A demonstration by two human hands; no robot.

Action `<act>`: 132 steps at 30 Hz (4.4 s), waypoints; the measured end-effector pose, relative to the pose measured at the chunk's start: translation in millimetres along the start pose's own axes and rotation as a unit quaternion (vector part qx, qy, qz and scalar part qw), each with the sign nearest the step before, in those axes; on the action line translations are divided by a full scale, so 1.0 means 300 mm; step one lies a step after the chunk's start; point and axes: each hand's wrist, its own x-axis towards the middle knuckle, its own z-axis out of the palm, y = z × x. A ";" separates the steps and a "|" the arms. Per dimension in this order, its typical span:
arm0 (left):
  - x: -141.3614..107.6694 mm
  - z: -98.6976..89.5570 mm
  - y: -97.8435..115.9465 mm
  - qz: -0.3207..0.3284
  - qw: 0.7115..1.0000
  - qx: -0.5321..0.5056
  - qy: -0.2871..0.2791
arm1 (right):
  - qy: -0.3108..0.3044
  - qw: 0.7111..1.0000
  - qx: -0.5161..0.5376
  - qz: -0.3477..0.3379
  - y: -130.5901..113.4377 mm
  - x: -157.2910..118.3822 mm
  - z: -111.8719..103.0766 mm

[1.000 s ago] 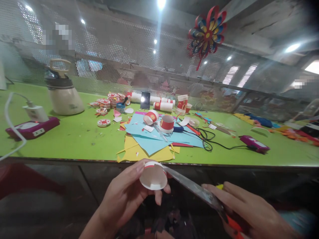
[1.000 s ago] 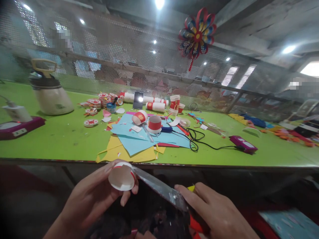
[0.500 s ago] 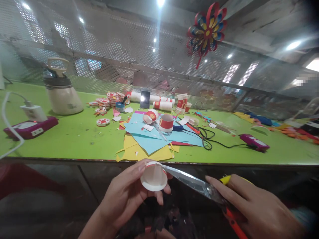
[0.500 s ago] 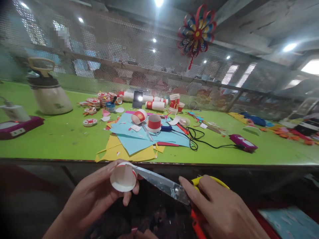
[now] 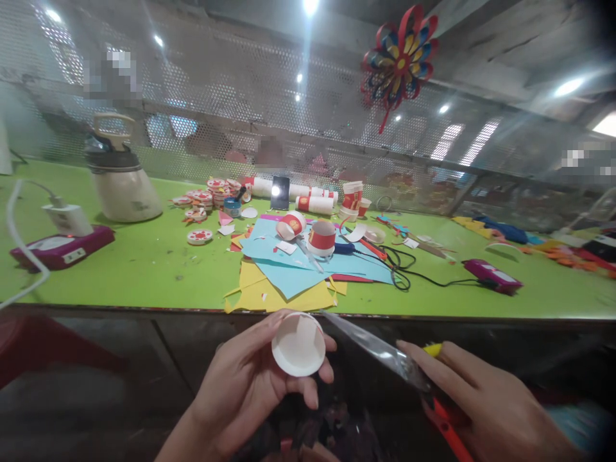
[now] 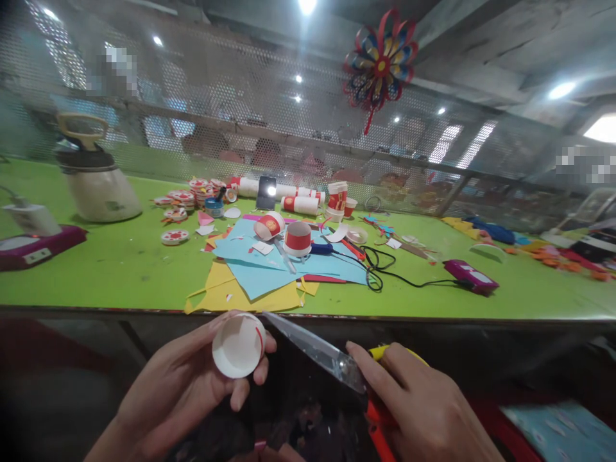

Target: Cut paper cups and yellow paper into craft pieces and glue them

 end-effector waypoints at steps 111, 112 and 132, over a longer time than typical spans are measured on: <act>0.018 0.026 -0.027 -0.067 0.994 0.051 0.068 | -0.044 0.998 -0.016 -0.031 0.026 0.037 -0.100; 0.020 0.025 -0.026 -0.070 0.994 0.052 0.071 | -0.046 0.998 -0.012 -0.033 0.025 0.039 -0.101; 0.031 0.010 -0.027 -0.091 0.993 0.032 0.074 | -0.071 0.997 0.006 -0.030 0.027 0.041 -0.101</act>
